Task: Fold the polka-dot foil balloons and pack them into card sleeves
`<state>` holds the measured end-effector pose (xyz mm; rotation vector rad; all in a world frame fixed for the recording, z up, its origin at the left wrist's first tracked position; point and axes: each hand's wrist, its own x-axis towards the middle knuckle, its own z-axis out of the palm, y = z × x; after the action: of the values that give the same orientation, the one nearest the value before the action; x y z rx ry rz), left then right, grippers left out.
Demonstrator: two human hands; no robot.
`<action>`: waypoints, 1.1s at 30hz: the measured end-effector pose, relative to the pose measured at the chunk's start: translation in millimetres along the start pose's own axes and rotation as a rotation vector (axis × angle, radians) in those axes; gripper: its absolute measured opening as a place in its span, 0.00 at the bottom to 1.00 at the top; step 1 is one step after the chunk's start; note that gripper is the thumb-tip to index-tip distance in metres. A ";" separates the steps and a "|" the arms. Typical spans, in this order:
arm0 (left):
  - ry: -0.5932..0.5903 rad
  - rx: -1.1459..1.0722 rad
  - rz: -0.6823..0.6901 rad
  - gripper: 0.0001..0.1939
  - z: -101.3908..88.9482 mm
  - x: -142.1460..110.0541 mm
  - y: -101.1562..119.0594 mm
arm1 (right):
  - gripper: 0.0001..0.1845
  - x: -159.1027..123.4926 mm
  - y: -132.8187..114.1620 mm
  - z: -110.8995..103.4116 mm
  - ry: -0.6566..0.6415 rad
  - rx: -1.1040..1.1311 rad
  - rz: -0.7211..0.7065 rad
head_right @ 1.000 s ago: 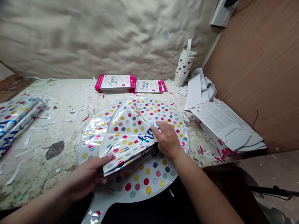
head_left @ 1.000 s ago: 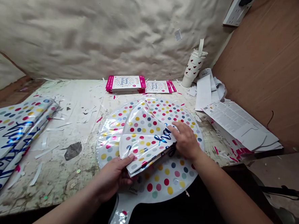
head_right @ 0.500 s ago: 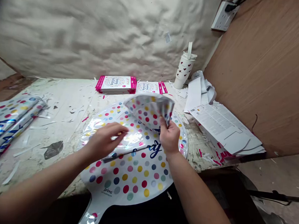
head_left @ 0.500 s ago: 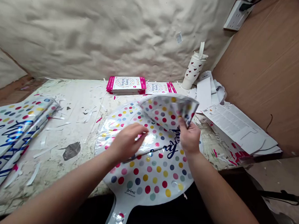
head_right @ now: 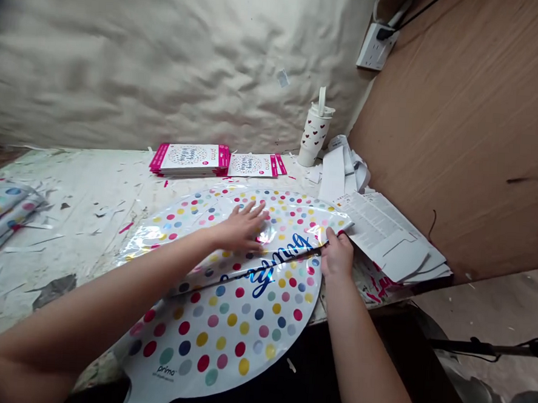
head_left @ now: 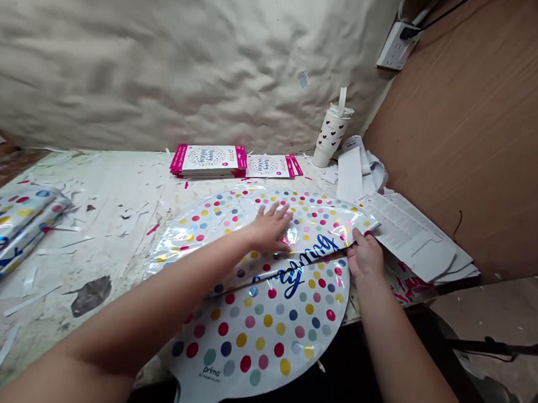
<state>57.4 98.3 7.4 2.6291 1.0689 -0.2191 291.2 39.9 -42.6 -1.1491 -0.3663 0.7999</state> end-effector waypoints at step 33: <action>0.417 -0.182 -0.109 0.20 88.1 -222.7 15.3 | 0.19 -174.4 57.6 83.2 -1.286 -1.204 -0.945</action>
<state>-93.1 -87.0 -17.4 2.5108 1.2909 0.4042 98.9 -20.8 -39.2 -1.1200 -2.4981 0.2785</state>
